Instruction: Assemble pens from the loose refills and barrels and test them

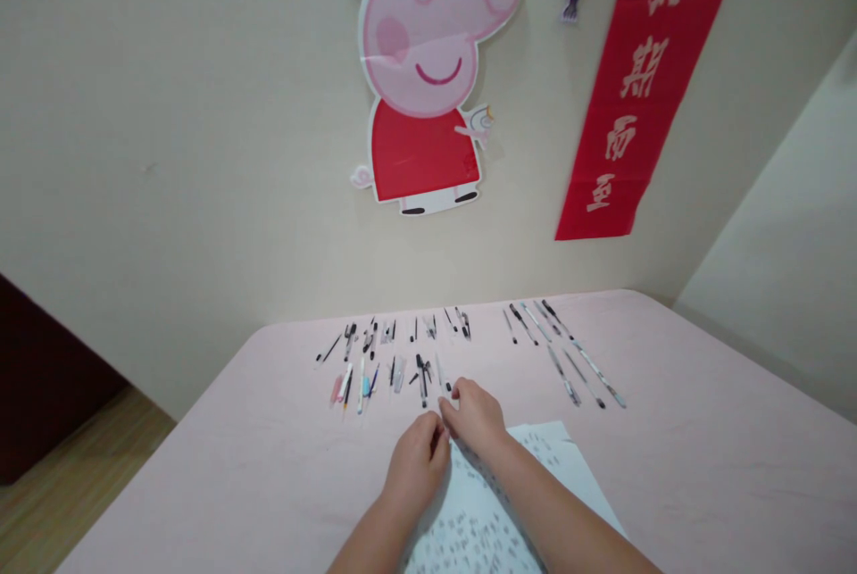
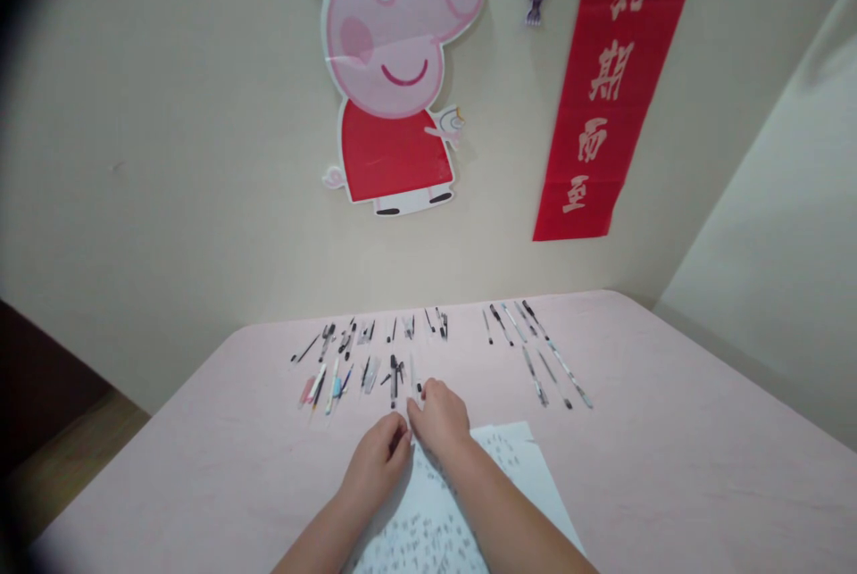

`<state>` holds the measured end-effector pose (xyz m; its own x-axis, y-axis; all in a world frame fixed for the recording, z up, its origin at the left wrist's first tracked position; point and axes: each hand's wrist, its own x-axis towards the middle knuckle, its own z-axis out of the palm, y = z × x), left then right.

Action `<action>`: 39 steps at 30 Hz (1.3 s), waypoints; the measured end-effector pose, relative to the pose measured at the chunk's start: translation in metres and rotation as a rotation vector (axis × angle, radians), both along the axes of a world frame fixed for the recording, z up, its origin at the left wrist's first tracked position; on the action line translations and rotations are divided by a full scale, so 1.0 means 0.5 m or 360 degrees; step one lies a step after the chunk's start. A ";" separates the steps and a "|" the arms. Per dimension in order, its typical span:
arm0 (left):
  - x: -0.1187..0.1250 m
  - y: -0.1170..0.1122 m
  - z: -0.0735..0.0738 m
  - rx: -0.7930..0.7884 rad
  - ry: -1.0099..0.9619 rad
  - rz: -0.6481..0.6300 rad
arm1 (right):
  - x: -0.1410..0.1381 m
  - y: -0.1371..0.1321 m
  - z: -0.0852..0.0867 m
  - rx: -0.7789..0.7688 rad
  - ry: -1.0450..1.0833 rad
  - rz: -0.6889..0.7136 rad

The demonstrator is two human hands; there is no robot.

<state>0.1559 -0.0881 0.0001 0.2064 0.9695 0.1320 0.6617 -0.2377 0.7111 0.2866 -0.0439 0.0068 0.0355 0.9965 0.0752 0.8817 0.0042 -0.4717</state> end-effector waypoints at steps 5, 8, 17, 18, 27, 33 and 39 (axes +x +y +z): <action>-0.005 0.008 -0.006 0.0025 -0.0183 0.0025 | -0.018 0.004 0.008 -0.0036 -0.0150 -0.0019; -0.006 0.013 -0.012 0.0047 -0.0295 0.0061 | -0.022 0.002 0.001 -0.0013 -0.0185 -0.0040; -0.013 0.024 -0.012 -0.0052 -0.0742 0.0183 | -0.021 0.001 -0.011 0.0046 -0.0194 -0.0067; -0.013 0.024 -0.010 -0.0073 -0.0774 0.0194 | -0.020 0.001 -0.013 0.0059 -0.0194 -0.0066; -0.012 0.027 -0.009 -0.0204 -0.1078 0.0219 | -0.005 0.001 -0.023 0.0287 0.0088 0.0061; -0.017 0.035 -0.009 -0.0354 -0.1429 0.0337 | -0.012 -0.015 0.001 0.0435 0.0389 0.0527; -0.020 0.038 0.000 -0.0536 -0.1647 0.0351 | -0.018 -0.024 0.001 0.0397 0.0434 0.0688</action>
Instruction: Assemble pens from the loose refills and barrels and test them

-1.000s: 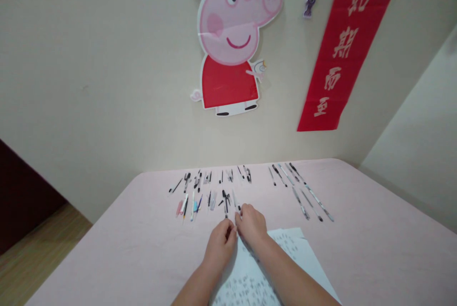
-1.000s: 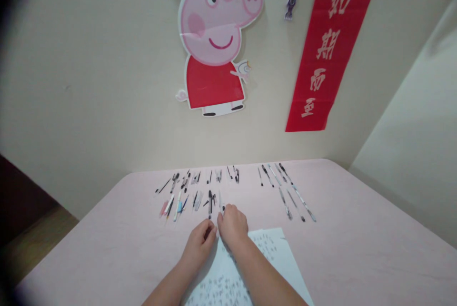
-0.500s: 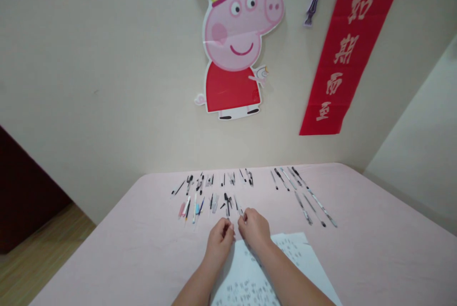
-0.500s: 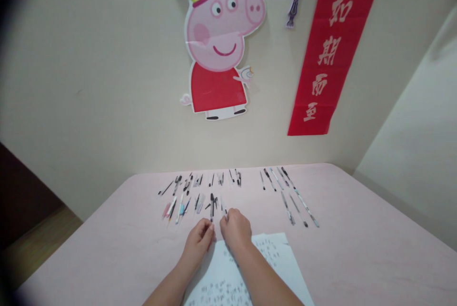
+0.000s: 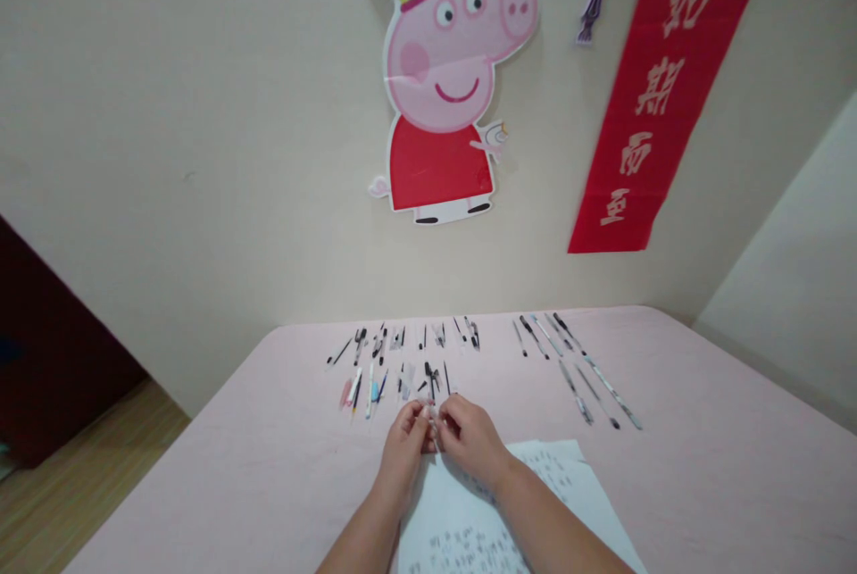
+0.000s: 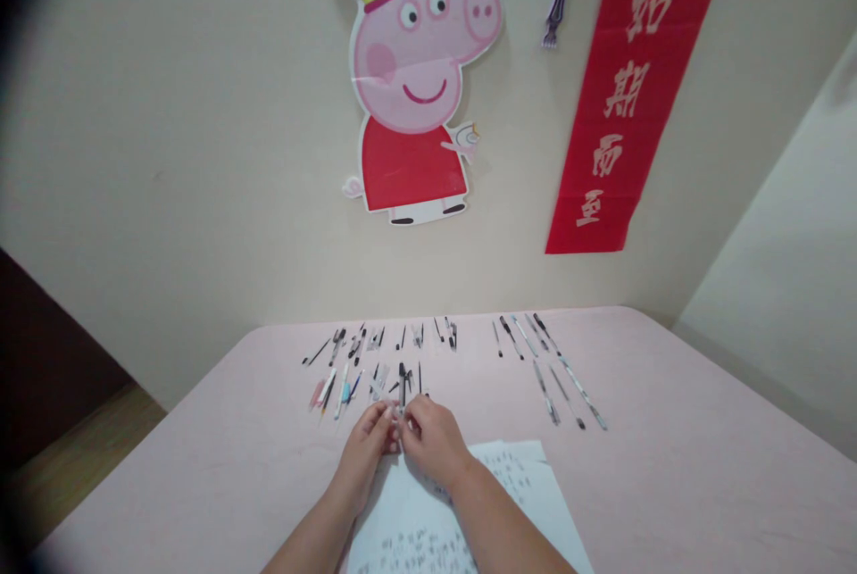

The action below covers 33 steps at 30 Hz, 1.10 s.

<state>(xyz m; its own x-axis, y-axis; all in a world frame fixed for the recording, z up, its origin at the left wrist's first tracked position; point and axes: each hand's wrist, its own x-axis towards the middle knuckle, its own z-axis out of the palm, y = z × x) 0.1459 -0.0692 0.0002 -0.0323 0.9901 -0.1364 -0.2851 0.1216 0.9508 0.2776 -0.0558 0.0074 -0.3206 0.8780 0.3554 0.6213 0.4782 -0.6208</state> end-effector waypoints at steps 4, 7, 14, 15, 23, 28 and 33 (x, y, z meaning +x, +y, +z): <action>-0.002 0.004 -0.006 0.0005 -0.0048 0.0006 | 0.005 -0.002 0.003 -0.0023 -0.0020 0.0085; -0.004 0.006 -0.013 0.0016 -0.0024 0.0027 | 0.011 0.002 0.003 -0.0034 -0.0026 0.0000; 0.000 0.006 -0.012 -0.0013 0.0034 0.0098 | 0.009 0.027 -0.024 -0.0114 -0.0273 -0.0554; 0.001 0.006 -0.012 -0.0011 0.0048 0.0104 | 0.007 0.029 -0.025 -0.0129 -0.0321 -0.0582; 0.002 0.004 -0.011 0.0017 0.0140 0.0134 | -0.018 0.027 -0.012 -0.0188 -0.0620 -0.0697; 0.000 0.005 -0.009 0.0015 0.0162 0.0159 | -0.029 0.037 -0.005 -0.0292 -0.0704 -0.0750; -0.003 0.009 -0.014 0.0004 0.0108 0.0167 | -0.032 0.046 -0.008 -0.0346 -0.0740 -0.0778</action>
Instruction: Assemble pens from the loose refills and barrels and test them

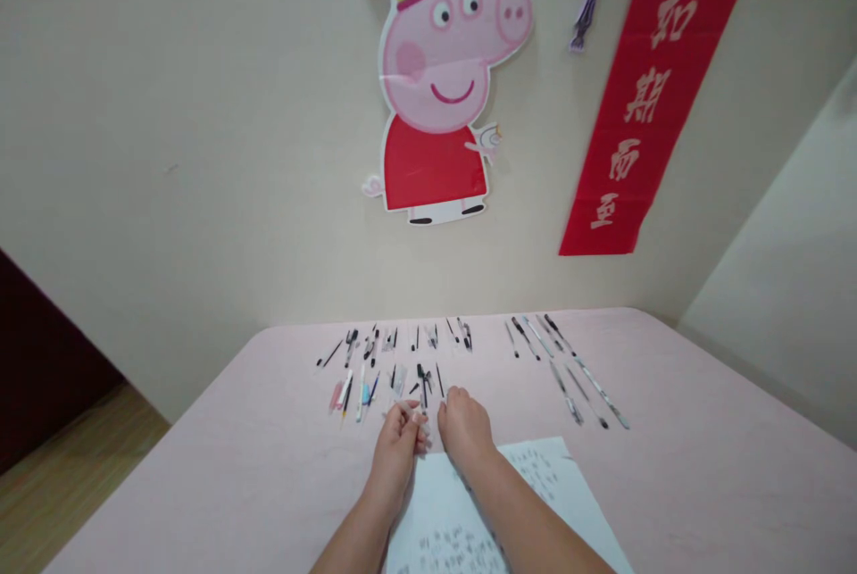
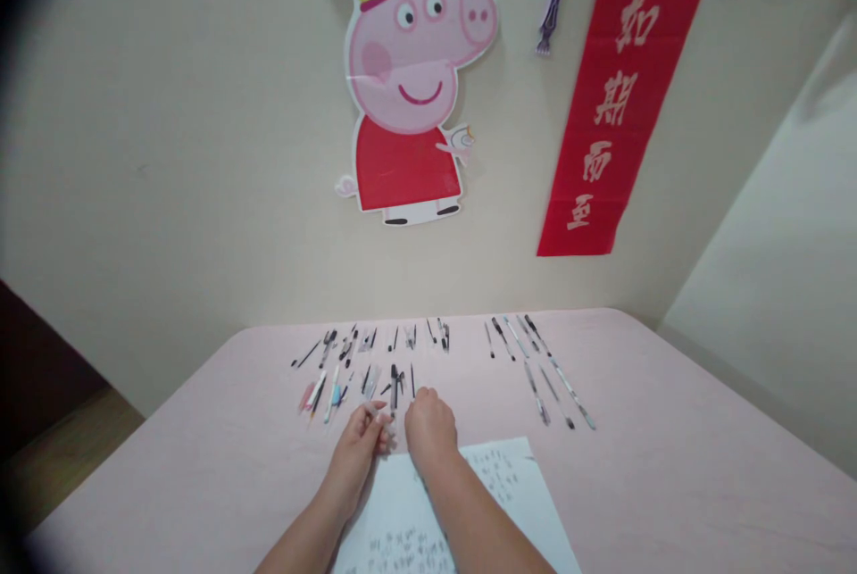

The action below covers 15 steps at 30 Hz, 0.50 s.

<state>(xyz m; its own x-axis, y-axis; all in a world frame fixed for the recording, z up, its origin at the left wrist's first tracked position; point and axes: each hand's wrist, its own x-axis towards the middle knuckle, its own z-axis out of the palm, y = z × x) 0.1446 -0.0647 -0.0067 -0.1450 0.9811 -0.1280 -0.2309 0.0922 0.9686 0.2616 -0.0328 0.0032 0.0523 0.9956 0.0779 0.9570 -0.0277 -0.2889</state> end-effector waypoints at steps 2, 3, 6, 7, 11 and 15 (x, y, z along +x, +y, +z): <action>0.000 0.000 0.000 -0.0005 -0.0029 -0.0001 | 0.002 0.001 -0.001 -0.0022 0.0001 -0.0010; 0.000 0.000 0.001 -0.0005 -0.0044 -0.0002 | 0.003 0.001 -0.001 -0.0038 0.0003 -0.0013; 0.002 0.000 0.004 0.0005 -0.0103 -0.0002 | 0.007 0.000 0.001 -0.0078 0.0025 -0.0015; 0.002 -0.001 0.005 0.0004 -0.0126 0.0002 | 0.008 0.000 0.002 -0.0088 0.0037 -0.0017; 0.001 0.001 0.007 -0.0003 -0.0188 -0.0010 | 0.010 0.000 0.010 -0.0119 0.0084 -0.0012; -0.004 0.005 0.007 -0.0010 -0.0232 0.0000 | 0.017 0.004 0.014 -0.0130 0.0119 0.0015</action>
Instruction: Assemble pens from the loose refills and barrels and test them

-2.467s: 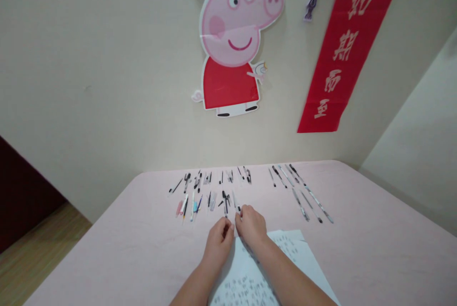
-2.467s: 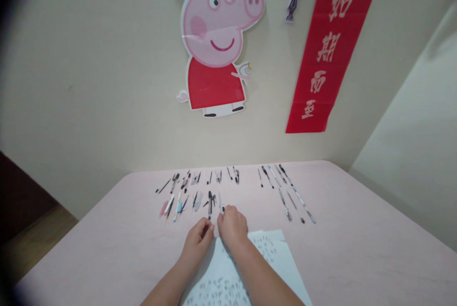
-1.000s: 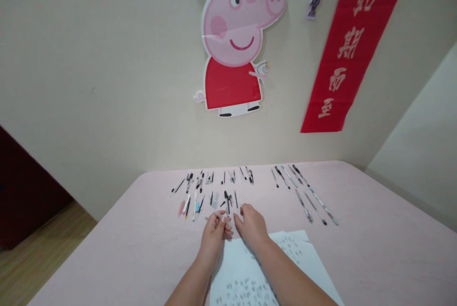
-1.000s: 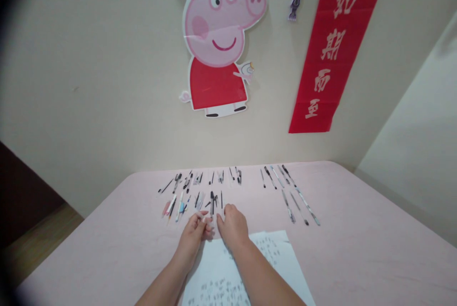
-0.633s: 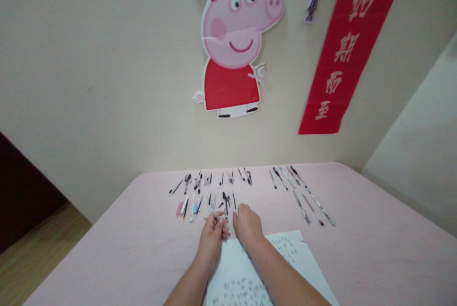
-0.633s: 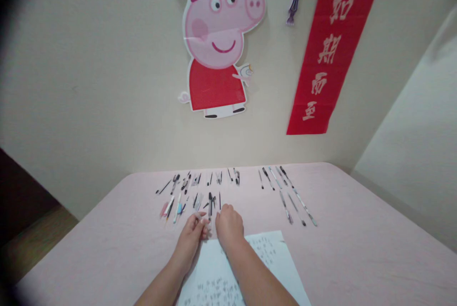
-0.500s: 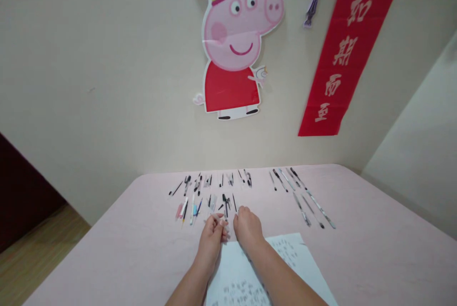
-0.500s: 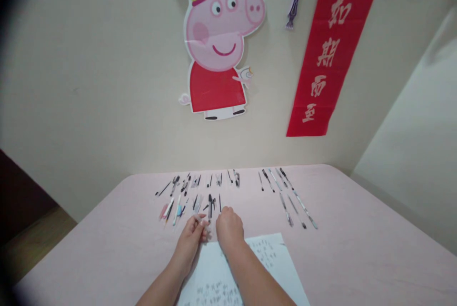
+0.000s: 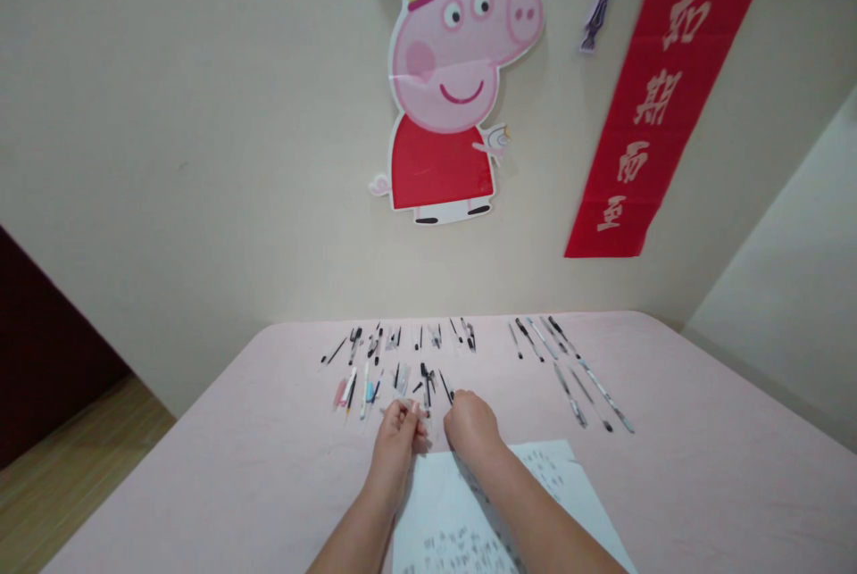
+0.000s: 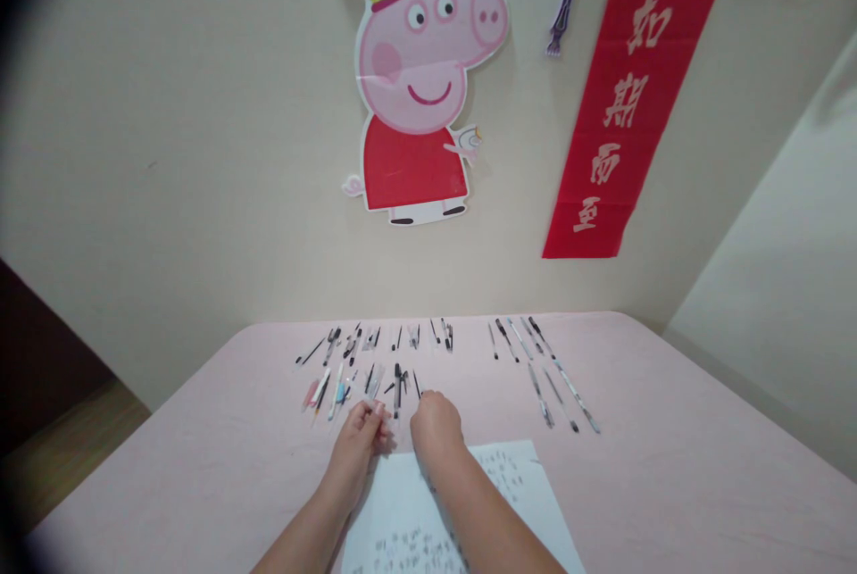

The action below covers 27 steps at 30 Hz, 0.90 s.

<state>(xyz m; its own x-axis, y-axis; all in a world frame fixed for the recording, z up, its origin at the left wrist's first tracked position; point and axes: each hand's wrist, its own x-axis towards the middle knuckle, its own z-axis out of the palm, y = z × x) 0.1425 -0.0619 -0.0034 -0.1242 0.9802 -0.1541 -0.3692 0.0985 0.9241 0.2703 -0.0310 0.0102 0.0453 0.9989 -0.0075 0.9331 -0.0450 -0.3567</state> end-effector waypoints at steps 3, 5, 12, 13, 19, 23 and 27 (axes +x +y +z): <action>-0.003 0.005 0.002 -0.0006 -0.0039 0.0025 | 0.017 0.003 -0.007 0.0050 0.0121 0.0032; -0.004 0.008 0.003 -0.0007 -0.0070 0.0037 | 0.033 0.004 -0.017 0.0105 0.0316 0.0058; -0.007 0.010 0.009 -0.0039 -0.0265 0.0161 | 0.088 0.000 -0.031 -0.0241 0.1518 0.0263; -0.008 0.010 0.009 -0.0047 -0.0296 0.0192 | 0.095 -0.002 -0.028 -0.0320 0.1627 0.0327; -0.018 0.018 0.007 -0.0076 -0.0527 0.0374 | 0.121 -0.016 -0.012 -0.0561 0.1812 0.0540; -0.022 0.025 0.003 -0.0090 -0.0563 0.0441 | 0.126 -0.020 -0.006 -0.0615 0.1770 0.0571; -0.021 0.025 0.005 -0.0101 -0.0573 0.0457 | 0.128 -0.020 -0.007 -0.0633 0.1733 0.0590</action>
